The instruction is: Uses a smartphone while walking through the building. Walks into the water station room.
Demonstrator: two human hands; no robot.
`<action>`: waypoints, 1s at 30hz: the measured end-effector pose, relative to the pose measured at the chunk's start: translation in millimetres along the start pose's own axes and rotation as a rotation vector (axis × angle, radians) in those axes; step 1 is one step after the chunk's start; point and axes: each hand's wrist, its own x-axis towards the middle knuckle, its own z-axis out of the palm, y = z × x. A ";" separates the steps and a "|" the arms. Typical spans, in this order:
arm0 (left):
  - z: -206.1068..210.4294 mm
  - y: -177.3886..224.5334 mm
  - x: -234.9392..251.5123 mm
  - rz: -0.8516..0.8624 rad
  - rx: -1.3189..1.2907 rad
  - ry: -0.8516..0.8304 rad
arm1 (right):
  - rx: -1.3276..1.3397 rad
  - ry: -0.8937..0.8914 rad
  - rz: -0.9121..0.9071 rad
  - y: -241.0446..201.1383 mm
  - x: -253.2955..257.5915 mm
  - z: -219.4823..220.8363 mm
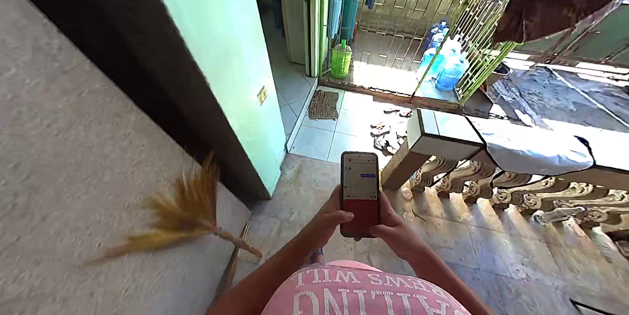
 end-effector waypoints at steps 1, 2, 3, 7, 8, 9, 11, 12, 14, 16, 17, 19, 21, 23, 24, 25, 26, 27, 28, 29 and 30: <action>-14.1 8.3 24.2 -0.007 0.001 -0.027 | 0.008 0.014 -0.003 -8.7 22.7 -11.4; -28.1 17.7 49.6 -0.015 0.011 -0.058 | 0.008 0.030 -0.008 -18.4 45.7 -23.2; -41.1 26.3 74.7 -0.022 0.024 -0.084 | 0.006 0.048 -0.015 -27.2 67.6 -35.0; -80.4 49.8 165.1 -0.048 0.060 -0.140 | 0.026 0.242 -0.047 -50.7 145.8 -74.4; -88.1 52.3 187.3 -0.056 0.067 -0.144 | 0.019 0.289 -0.049 -56.0 164.0 -86.3; -96.0 53.1 209.6 -0.061 0.076 -0.144 | 0.008 0.315 -0.049 -60.8 181.4 -100.7; -113.0 51.8 255.2 -0.067 0.096 -0.143 | 0.000 0.336 -0.054 -68.1 217.2 -135.1; -121.7 50.3 278.0 -0.066 0.110 -0.138 | 0.001 0.349 -0.055 -71.8 236.3 -153.2; -138.9 46.4 324.9 -0.052 0.139 -0.104 | -0.002 0.350 -0.063 -79.9 276.6 -191.6; -156.0 45.3 373.1 -0.014 0.166 -0.069 | -0.047 0.306 -0.077 -92.9 317.5 -230.8; -163.2 47.5 394.9 -0.002 0.176 -0.050 | -0.069 0.295 -0.074 -101.1 338.0 -246.9; -176.6 56.1 433.5 0.012 0.192 -0.008 | -0.111 0.284 -0.041 -121.1 377.5 -272.7; -192.1 69.0 471.1 0.029 0.204 0.056 | -0.134 0.198 -0.021 -140.1 420.0 -300.3; -209.5 78.1 501.6 0.051 0.192 0.143 | -0.101 0.072 0.004 -150.4 460.3 -326.7; -221.7 81.9 515.4 0.064 0.187 0.174 | -0.085 0.019 0.012 -153.9 482.3 -337.6; -235.5 85.1 527.2 0.070 0.177 0.194 | -0.075 -0.022 0.024 -157.0 503.9 -345.9; -250.4 88.1 538.3 0.076 0.162 0.211 | -0.070 -0.053 0.037 -159.4 525.8 -352.6; -266.4 91.4 549.6 0.081 0.147 0.225 | -0.071 -0.086 0.048 -160.8 548.4 -359.5; -283.2 95.4 561.0 0.089 0.134 0.235 | -0.068 -0.129 0.056 -161.5 571.9 -367.0; -301.3 99.4 572.7 0.100 0.122 0.244 | -0.052 -0.179 0.062 -161.3 595.8 -375.0; -320.2 104.5 584.3 0.106 0.111 0.246 | -0.031 -0.226 0.067 -160.6 619.9 -382.0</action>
